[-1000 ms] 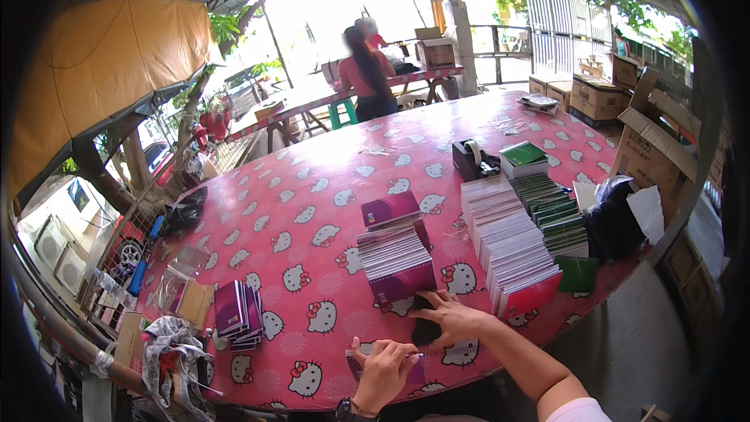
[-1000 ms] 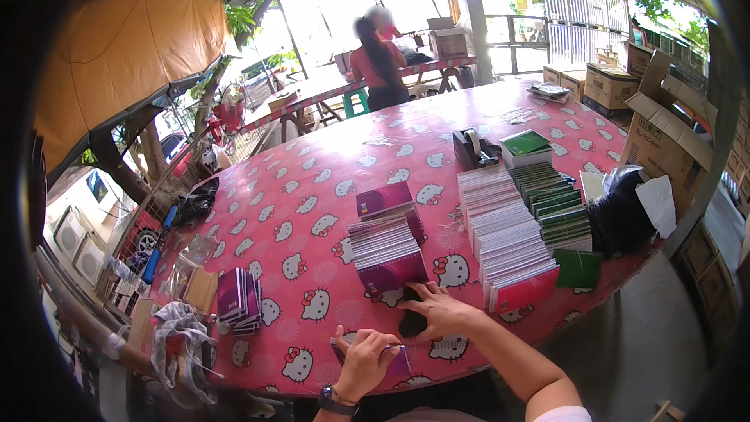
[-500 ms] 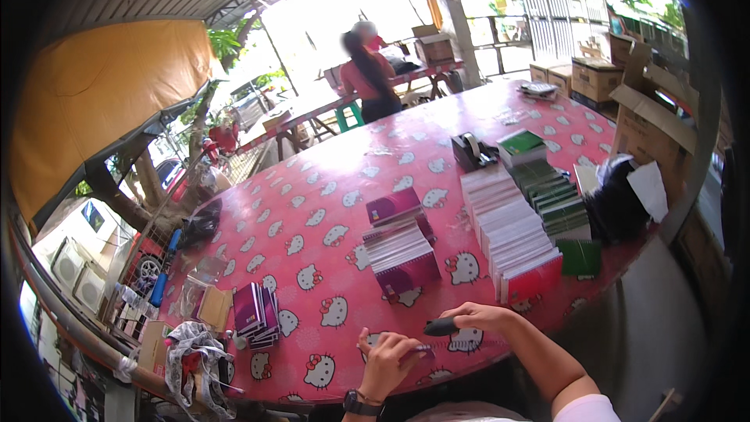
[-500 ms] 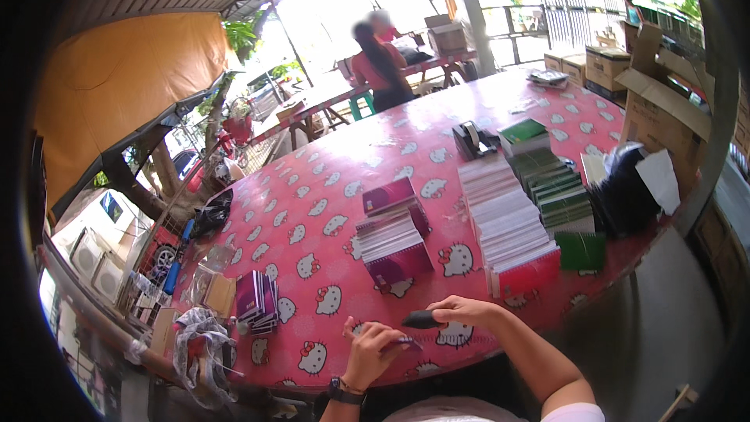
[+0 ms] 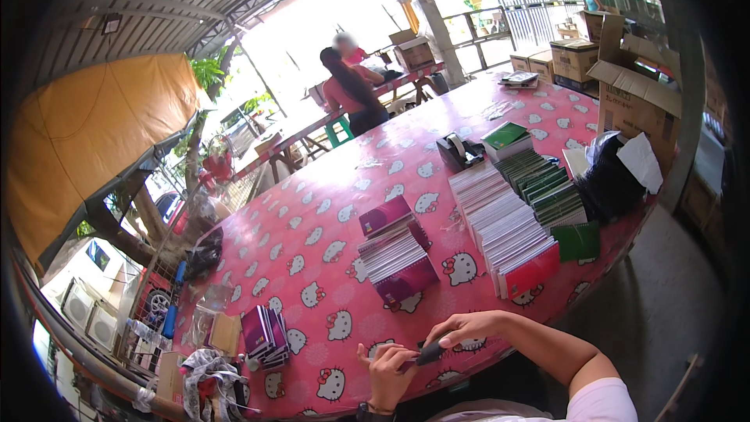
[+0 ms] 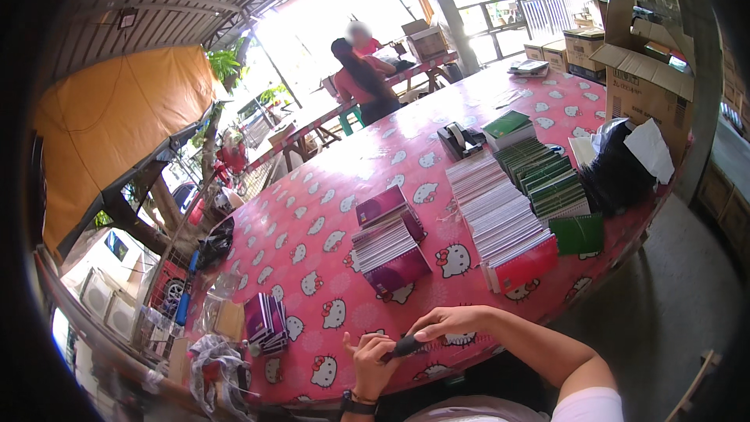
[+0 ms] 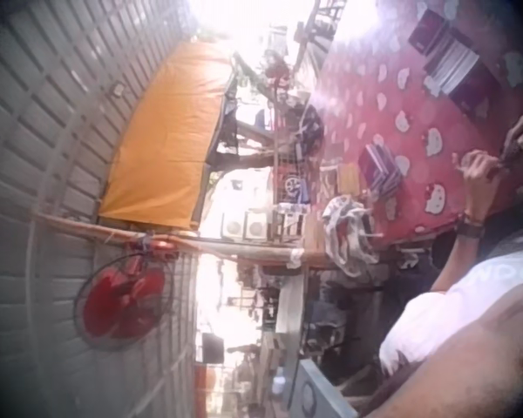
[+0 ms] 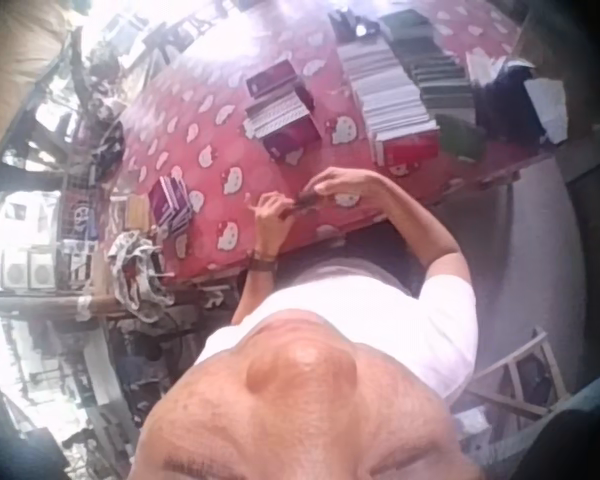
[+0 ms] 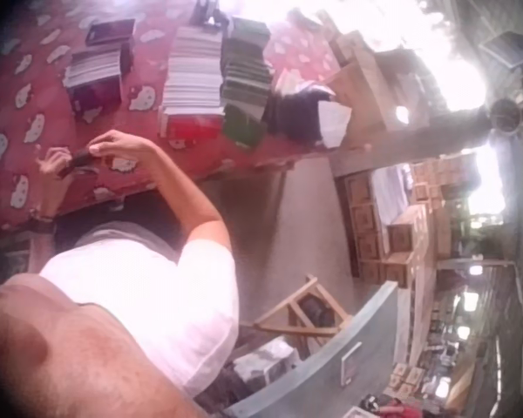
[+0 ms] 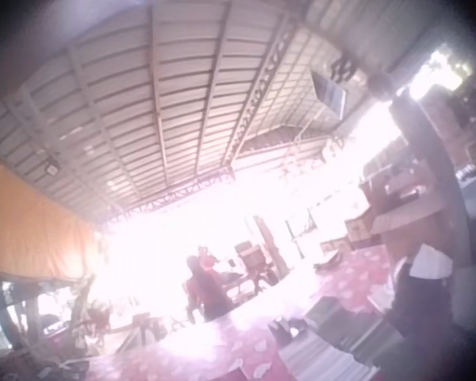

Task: The person repeatedly picks small purple notebooks from a stack, applies a label to the spine using a handheld labeler, and places them into a separate stack. The person also handles white and green notebooks, applying labels in the same manner.

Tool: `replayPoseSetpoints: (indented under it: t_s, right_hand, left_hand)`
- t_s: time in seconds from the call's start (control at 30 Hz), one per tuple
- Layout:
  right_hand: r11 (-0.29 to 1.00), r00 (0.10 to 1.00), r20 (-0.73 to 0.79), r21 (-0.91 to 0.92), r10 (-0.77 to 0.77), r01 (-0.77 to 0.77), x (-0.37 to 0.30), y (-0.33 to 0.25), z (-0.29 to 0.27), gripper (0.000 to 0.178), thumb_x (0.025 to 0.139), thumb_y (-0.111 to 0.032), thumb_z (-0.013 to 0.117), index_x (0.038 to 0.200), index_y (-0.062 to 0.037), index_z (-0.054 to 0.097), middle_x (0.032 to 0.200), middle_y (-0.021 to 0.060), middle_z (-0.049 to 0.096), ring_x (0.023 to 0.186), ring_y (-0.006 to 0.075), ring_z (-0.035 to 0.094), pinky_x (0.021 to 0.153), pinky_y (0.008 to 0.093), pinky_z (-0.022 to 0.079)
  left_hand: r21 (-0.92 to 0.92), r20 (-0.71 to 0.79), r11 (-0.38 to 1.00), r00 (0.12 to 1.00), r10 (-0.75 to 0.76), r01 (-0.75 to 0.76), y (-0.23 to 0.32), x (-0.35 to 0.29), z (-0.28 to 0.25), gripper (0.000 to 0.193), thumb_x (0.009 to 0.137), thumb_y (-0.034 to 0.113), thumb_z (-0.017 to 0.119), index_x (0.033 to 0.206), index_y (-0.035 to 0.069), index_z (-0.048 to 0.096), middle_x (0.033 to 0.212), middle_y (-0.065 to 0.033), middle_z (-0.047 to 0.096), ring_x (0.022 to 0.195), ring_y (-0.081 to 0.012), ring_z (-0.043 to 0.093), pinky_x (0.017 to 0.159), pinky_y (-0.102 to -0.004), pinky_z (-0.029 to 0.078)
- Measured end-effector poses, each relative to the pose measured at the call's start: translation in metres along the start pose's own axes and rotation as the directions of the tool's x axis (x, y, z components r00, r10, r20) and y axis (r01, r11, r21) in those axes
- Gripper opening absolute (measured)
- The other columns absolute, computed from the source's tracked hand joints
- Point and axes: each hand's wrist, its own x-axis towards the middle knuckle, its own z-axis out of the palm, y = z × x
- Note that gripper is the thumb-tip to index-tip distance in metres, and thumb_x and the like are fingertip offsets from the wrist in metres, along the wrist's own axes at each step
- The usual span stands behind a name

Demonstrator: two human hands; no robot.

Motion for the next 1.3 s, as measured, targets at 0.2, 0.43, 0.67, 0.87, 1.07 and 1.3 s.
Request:
replayPoseSetpoints:
  t_s: [0.2, 0.43, 0.67, 0.87, 1.07, 1.3]
  right_hand:
    - [1.0, 0.993, -0.117, 0.022, -0.014, 0.016, 0.0, -0.004, -0.01, 0.062, 0.084, -0.057, 0.058, 0.118, -0.0057, 0.061, 0.102, 0.0092, 0.064, 0.094, 0.0183, 0.059, 0.082, 0.0316, 0.046]
    - [0.995, 0.992, -0.1, -0.061, -0.082, 0.076, 0.012, -0.021, -0.006, 0.064, 0.083, -0.06, 0.056, 0.117, -0.006, 0.062, 0.088, 0.0053, 0.059, 0.073, 0.0122, 0.054, 0.064, 0.0267, 0.043]
    - [0.982, 0.999, -0.035, -0.183, 0.03, -0.036, 0.021, -0.02, -0.011, 0.062, 0.087, -0.054, 0.055, 0.124, -0.0035, 0.055, 0.11, 0.0066, 0.059, 0.108, 0.0172, 0.052, 0.094, 0.0306, 0.039]
    - [0.978, 0.989, -0.105, -0.171, 0.105, -0.122, 0.026, -0.014, 0.001, 0.06, 0.088, -0.052, 0.056, 0.124, -0.0033, 0.055, 0.107, 0.0073, 0.059, 0.104, 0.0162, 0.052, 0.093, 0.0301, 0.039]
    - [0.982, 0.993, -0.07, 0.157, -0.097, 0.107, 0.023, -0.006, -0.009, 0.059, 0.083, -0.053, 0.061, 0.122, -0.0084, 0.059, 0.101, 0.0001, 0.054, 0.071, 0.0059, 0.045, 0.058, 0.0203, 0.035]
    - [0.995, 0.984, -0.143, -0.026, -0.102, 0.1, 0.025, -0.011, -0.005, 0.058, 0.085, -0.05, 0.059, 0.122, -0.0068, 0.058, 0.108, 0.004, 0.057, 0.091, 0.0111, 0.051, 0.076, 0.0248, 0.041]
  left_hand:
    - [-0.031, 0.027, 0.999, 0.999, -0.026, 0.027, -0.002, 0.006, 0.0, 0.023, 0.062, 0.032, 0.08, 0.076, 0.018, 0.068, 0.075, 0.005, 0.063, 0.086, -0.0135, 0.059, 0.104, -0.0532, 0.011]
    - [0.08, -0.061, 0.995, 0.996, -0.058, 0.063, -0.008, 0.007, -0.01, 0.027, 0.061, 0.039, 0.08, 0.076, 0.02, 0.068, 0.073, 0.0061, 0.062, 0.084, -0.0126, 0.058, 0.105, -0.0526, 0.011]
    - [-0.008, -0.062, 0.999, 0.997, -0.047, 0.046, -0.021, 0.006, -0.008, 0.023, 0.06, 0.034, 0.08, 0.075, 0.021, 0.068, 0.072, 0.007, 0.061, 0.084, -0.0126, 0.058, 0.105, -0.0513, 0.012]
    - [-0.043, -0.043, 0.999, 0.999, 0.031, -0.033, -0.031, 0.009, -0.005, 0.04, 0.055, 0.027, 0.084, 0.089, 0.014, 0.067, 0.085, -0.0002, 0.063, 0.088, -0.0186, 0.059, 0.105, -0.0494, 0.017]
    - [-0.79, 0.006, 0.535, 0.876, -0.483, 0.3, -0.037, 0.003, 0.003, 0.064, 0.072, 0.009, 0.078, 0.126, 0.006, 0.043, 0.116, -0.0112, 0.051, 0.098, -0.0166, 0.055, 0.085, -0.0318, 0.045]
    - [-0.905, 0.249, 0.173, 0.813, -0.526, 0.389, -0.035, 0.012, 0.011, 0.043, 0.08, -0.007, 0.063, 0.118, 0.007, 0.048, 0.103, -0.0031, 0.053, 0.098, -0.0105, 0.05, 0.086, -0.0245, 0.043]
